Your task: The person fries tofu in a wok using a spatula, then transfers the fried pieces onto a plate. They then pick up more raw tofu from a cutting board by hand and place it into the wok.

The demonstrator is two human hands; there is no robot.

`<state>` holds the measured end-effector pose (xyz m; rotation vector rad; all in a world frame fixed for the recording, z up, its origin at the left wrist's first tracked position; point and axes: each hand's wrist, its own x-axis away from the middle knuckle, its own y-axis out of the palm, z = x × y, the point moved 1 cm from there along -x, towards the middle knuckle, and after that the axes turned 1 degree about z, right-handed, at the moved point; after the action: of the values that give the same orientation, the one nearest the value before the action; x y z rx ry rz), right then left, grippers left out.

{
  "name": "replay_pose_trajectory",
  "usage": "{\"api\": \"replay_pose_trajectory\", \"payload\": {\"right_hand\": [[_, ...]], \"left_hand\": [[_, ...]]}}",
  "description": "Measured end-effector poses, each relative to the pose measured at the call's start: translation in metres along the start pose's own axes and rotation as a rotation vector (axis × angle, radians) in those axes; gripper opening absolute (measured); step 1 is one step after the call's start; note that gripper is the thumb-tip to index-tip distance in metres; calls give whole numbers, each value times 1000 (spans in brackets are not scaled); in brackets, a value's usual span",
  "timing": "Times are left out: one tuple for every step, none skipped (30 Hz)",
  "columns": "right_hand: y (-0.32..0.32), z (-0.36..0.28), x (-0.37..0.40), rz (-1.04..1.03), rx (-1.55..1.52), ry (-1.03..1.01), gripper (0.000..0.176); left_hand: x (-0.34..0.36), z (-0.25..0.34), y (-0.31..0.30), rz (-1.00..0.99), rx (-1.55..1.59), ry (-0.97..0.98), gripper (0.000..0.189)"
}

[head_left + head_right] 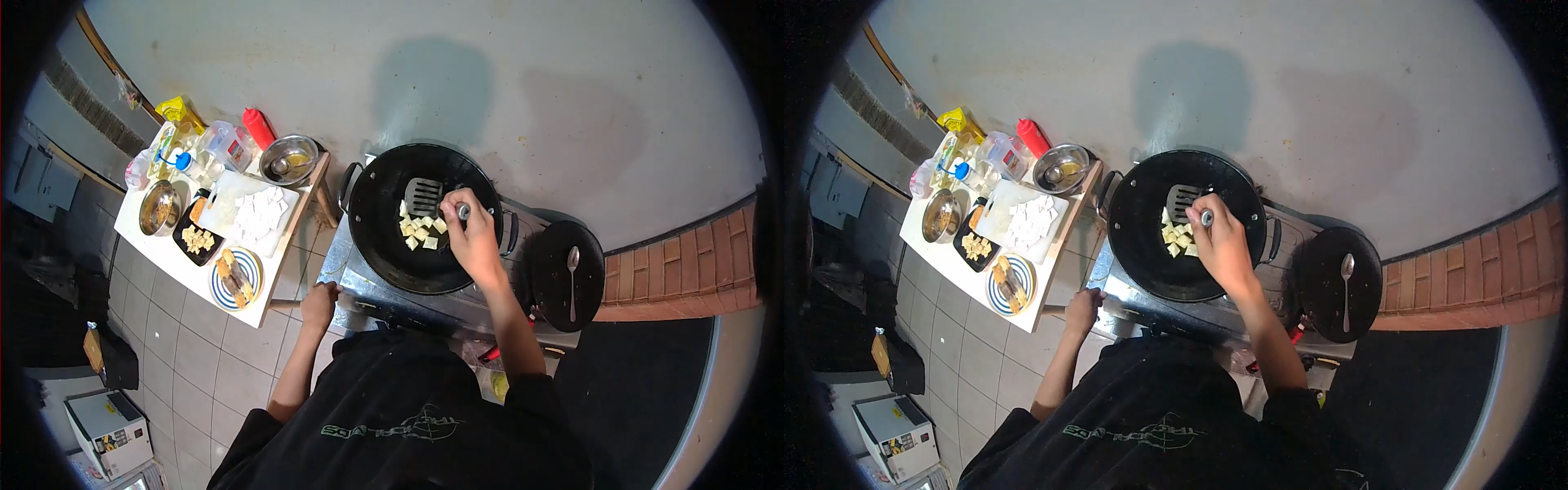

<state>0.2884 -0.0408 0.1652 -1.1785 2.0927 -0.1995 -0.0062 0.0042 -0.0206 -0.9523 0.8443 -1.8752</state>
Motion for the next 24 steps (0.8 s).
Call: {"api": "replay_pose_trajectory", "payload": {"right_hand": [[-4,-2,-1,1,7,31,13],[-9,-5,-2,-3,12,71,13],[-10,-3,-3,6,37,59,13],[-12,-1,-4,16,63,47,12],[-13,0,-3,16,63,47,12],[-13,0,-2,1,45,68,11],[-13,1,-1,-14,27,91,11],[-11,3,-1,-12,28,92,11],[-8,5,-2,-13,6,4,11],[-5,5,-2,-13,-15,-85,11],[-3,4,-1,-68,-55,-35,12],[-2,3,-1,-66,-57,-35,12],[0,2,-2,-119,-59,-40,12],[2,0,-2,-173,-60,-45,12],[3,-2,-3,-215,-43,-54,12],[2,-2,-4,-215,-44,-54,12],[2,-2,-4,-254,-52,-42,12],[1,-1,-5,-294,-59,-29,12],[-2,-1,-4,-288,-61,-33,11],[-5,1,-4,-286,-60,-35,11],[-8,3,-4,-288,-57,-20,11],[-10,2,-3,-293,-54,-2,10],[-14,0,-1,-282,-38,19,10],[-17,0,3,-297,-36,22,10]], "left_hand": [[0,1,-1,-2,1,-1,27],[1,2,-1,-1,-8,0,27],[1,2,-2,1,-18,1,27],[1,2,-1,0,-18,3,27],[1,0,0,-2,-4,4,27],[0,-1,0,-2,10,4,27],[-1,-1,1,-2,10,4,27],[-1,-2,2,-9,3,-1,27],[-1,-1,1,-18,-5,-6,27],[-1,0,1,-19,-8,-4,27],[-1,0,0,-20,-20,-3,27],[0,1,-1,-20,-32,-3,27],[0,2,-2,-19,-34,-4,27],[0,3,-2,-26,-22,-8,27],[0,2,-3,-34,-10,-12,28],[0,1,-2,-34,-11,-13,28],[-1,-1,0,-28,-17,-9,28],[-1,-2,2,-23,-21,-5,28],[0,-3,3,-22,-19,-5,28],[0,-4,4,-16,-21,13,28],[-1,-3,3,-10,-23,33,28],[-3,-4,2,-12,-22,33,28],[-3,-5,2,-7,-5,26,28],[-1,-3,2,-3,14,13,28]]}}
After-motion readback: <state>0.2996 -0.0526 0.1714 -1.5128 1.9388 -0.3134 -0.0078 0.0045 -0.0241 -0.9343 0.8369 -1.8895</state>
